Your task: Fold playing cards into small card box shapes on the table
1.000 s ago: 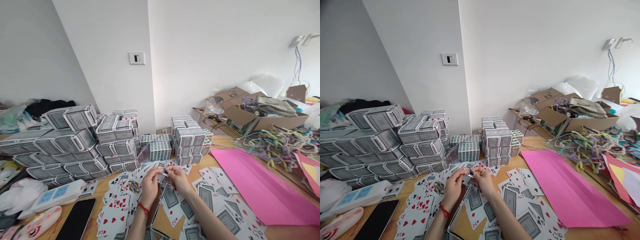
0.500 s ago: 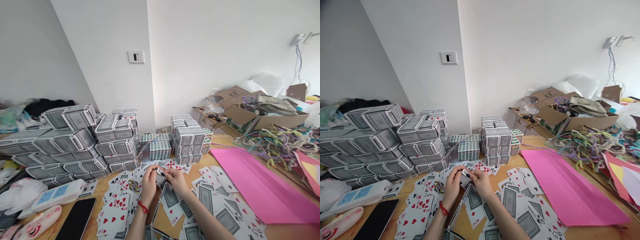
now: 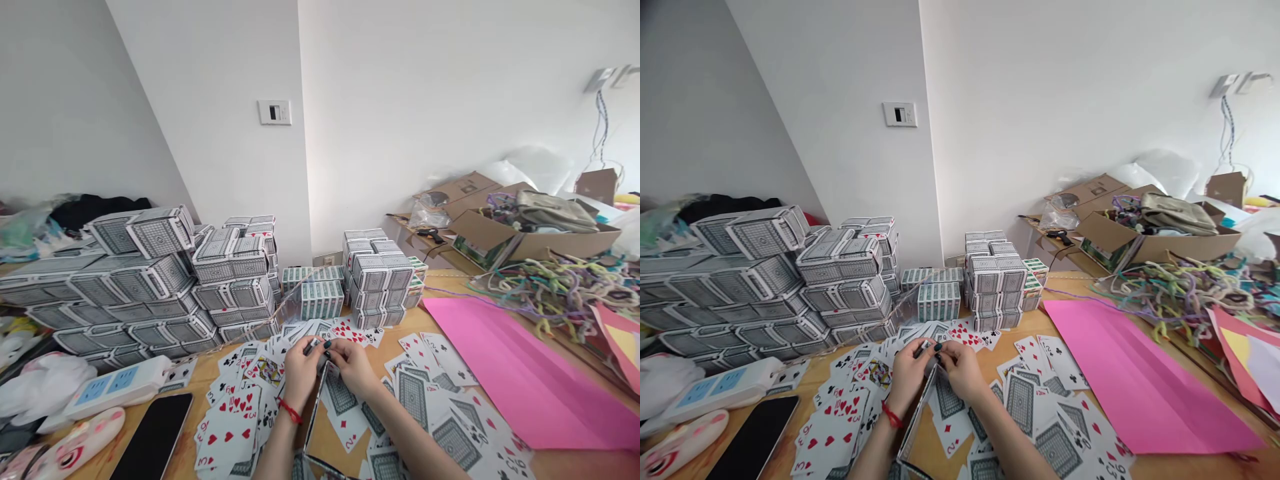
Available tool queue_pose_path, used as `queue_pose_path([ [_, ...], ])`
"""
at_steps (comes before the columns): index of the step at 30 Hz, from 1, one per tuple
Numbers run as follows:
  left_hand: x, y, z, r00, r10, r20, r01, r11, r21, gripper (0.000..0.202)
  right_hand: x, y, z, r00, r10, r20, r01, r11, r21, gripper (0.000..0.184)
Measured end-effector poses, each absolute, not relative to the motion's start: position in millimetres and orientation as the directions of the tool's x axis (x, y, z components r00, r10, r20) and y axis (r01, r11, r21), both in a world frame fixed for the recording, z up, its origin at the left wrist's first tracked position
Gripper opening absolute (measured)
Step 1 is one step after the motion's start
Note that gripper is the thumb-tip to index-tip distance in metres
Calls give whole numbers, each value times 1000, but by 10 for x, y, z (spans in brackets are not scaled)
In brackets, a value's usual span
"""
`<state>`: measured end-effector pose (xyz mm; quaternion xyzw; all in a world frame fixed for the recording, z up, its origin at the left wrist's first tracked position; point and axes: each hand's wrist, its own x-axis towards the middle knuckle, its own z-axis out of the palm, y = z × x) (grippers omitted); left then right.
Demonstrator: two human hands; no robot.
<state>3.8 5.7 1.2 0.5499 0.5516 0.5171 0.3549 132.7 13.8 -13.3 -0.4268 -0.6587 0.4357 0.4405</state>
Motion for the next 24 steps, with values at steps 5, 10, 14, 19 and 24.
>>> queue_pose_path([
  [5, 67, 55, -23, -192, 969, 154, 223, -110, 969, 20, 1314, 137, -130, -199, 952, 231, 208, 272, -940, 15],
  [10, 87, 57, -46, -256, 963, 90, 107, -65, 992, 20, 1303, 106, -67, -198, 945, 258, 229, 301, -926, 19],
  [14, 54, 74, -34, -243, 970, 17, -50, -30, 998, 24, 1276, 92, -61, -191, 942, 276, 209, 314, -926, 20],
  [19, 24, 119, -35, -240, 971, 16, -180, -61, 982, 30, 1228, 153, -173, -91, 973, 211, 97, 220, -971, 19],
  [24, 35, 144, -84, -303, 947, 105, -37, -122, 992, 31, 1229, 188, -242, 2, 979, 202, 209, 197, -958, 19],
])
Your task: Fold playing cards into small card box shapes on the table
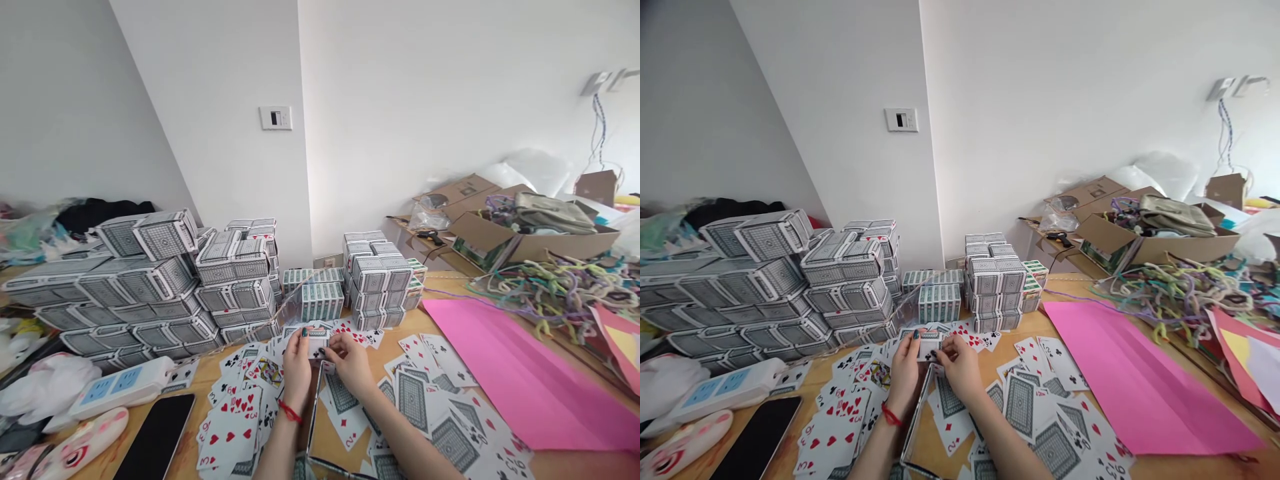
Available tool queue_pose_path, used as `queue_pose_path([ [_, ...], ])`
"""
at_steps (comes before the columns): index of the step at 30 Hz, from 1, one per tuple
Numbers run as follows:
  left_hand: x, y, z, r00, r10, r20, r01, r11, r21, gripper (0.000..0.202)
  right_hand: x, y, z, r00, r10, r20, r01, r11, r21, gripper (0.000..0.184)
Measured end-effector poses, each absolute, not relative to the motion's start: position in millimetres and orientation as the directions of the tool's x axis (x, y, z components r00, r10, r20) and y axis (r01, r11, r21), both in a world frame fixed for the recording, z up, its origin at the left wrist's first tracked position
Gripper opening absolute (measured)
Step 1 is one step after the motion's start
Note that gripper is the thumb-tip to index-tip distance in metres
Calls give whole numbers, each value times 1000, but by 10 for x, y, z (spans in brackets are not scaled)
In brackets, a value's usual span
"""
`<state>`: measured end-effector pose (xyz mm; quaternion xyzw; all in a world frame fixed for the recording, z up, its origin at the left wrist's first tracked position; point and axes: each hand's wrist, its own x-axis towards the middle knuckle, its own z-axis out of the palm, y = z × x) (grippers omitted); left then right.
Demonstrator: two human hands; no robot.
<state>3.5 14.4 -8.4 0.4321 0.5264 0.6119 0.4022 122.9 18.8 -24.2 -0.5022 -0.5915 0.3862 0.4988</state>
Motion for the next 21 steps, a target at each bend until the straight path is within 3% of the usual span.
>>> queue_pose_path([
  [5, 51, 111, -71, -244, 938, 246, 228, -191, 955, 23, 1317, 193, -216, 82, 969, 235, 244, 209, -947, 17],
  [17, -61, 110, -107, -148, 941, 303, 421, -217, 881, 30, 1382, 154, -136, 56, 972, 227, 290, 202, -936, 30],
  [21, -56, 110, -88, -152, 944, 292, 416, -207, 885, 26, 1386, 178, -163, 3, 995, 99, 43, 98, -994, 30],
])
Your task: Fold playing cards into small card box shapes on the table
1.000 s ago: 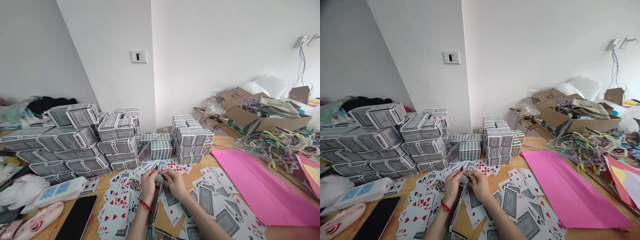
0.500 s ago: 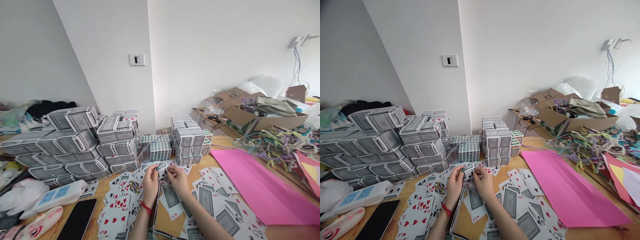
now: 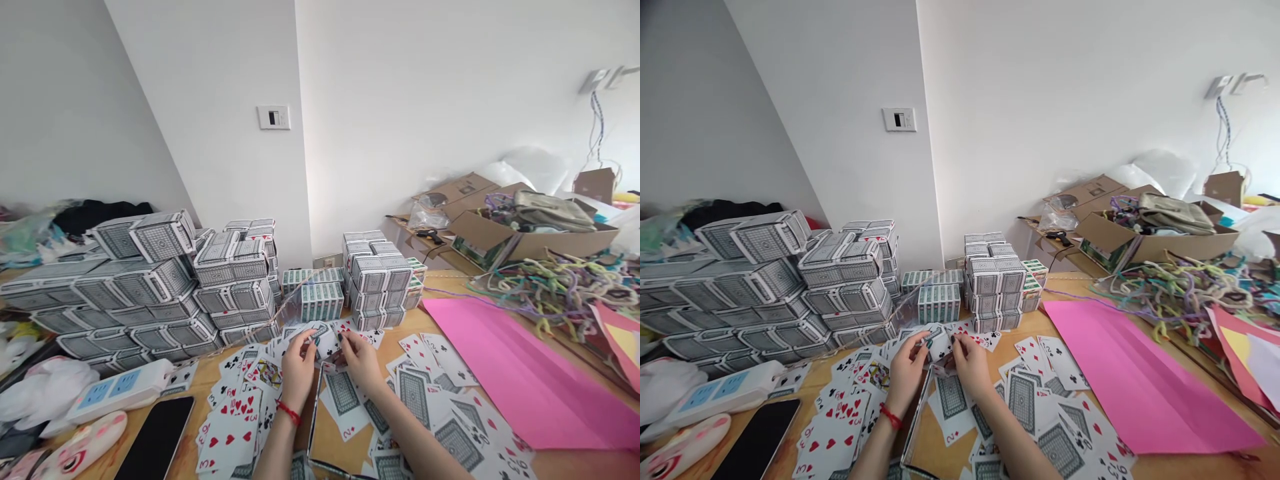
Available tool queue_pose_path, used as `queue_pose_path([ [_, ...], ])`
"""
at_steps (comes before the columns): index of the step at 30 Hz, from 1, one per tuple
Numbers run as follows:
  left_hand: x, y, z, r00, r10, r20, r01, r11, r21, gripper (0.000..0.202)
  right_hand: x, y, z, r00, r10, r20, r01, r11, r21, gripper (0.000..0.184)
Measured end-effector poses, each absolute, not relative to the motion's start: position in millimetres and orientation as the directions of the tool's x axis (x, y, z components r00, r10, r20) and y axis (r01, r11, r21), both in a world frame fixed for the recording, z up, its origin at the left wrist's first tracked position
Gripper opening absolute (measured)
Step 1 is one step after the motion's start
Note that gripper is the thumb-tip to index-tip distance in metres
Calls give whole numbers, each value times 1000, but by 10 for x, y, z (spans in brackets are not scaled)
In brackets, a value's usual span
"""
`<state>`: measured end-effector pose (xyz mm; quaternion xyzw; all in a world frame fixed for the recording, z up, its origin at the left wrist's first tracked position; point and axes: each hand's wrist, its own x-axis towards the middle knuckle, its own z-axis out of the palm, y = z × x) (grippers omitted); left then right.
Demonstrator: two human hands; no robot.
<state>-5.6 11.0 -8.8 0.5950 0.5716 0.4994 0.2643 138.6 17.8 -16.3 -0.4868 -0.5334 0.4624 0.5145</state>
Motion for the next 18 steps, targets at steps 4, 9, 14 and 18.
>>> queue_pose_path([
  [4, -32, 93, -54, -116, 948, 296, 404, -227, 886, 25, 1402, 223, -166, -147, 989, -32, -221, -64, -973, 30],
  [9, -9, 69, 3, 27, 931, 365, 408, -343, 846, 30, 1426, 191, -103, -338, 934, -112, -424, -258, -868, 27],
  [14, 0, 68, -13, 61, 919, 390, 407, -380, 831, 28, 1404, 116, -7, -375, 915, -149, -457, -323, -829, 26],
  [18, -2, 75, -55, 24, 903, 429, 440, -395, 806, 28, 1379, 116, 16, -381, 913, -148, -490, -335, -804, 25],
])
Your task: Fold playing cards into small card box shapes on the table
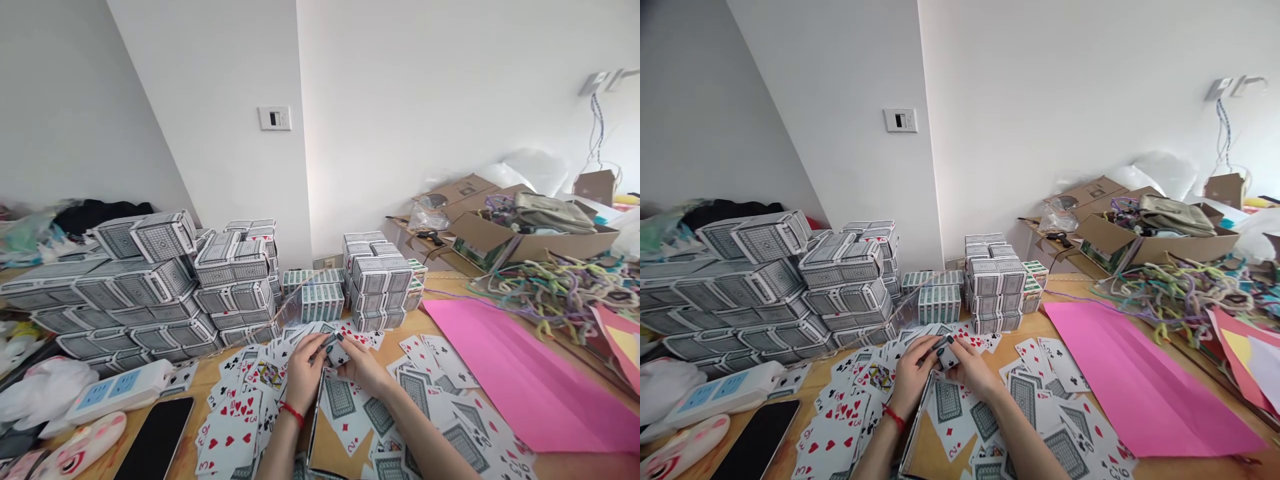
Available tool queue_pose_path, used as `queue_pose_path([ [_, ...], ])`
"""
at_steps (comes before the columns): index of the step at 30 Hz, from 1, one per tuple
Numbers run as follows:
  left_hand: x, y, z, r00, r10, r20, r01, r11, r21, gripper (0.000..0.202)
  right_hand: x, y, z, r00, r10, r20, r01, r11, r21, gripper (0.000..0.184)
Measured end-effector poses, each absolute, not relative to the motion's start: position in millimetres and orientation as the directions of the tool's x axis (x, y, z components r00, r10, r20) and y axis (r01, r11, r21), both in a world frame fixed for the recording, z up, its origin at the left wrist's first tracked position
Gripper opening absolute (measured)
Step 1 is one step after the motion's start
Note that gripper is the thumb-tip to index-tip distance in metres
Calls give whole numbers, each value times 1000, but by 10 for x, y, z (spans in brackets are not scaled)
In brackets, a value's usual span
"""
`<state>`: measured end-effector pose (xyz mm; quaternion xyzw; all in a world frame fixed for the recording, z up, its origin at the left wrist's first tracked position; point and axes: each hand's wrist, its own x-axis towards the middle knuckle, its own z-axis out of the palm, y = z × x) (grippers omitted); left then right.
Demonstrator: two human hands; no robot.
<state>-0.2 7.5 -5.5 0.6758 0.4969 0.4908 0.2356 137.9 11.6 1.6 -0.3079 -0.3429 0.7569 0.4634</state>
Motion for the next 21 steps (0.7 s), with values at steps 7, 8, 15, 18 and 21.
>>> queue_pose_path([
  [7, 11, 52, -10, 6, 897, 442, 480, -391, 786, 24, 1374, 132, 3, -427, 890, -162, -498, -381, -779, 29],
  [8, 15, 46, 2, 1, 898, 439, 478, -386, 789, 23, 1373, 132, 6, -426, 889, -169, -492, -384, -781, 29],
  [15, 33, 20, 57, -47, 879, 474, 487, -394, 779, 11, 1380, 143, 20, -410, 886, -217, -456, -406, -792, 34],
  [18, 39, 15, 70, -36, 876, 481, 487, -405, 774, 5, 1392, 153, 2, -416, 884, -212, -456, -405, -792, 35],
  [21, 45, 13, 70, -25, 871, 491, 496, -416, 762, 3, 1399, 159, 7, -395, 894, -211, -423, -381, -822, 37],
])
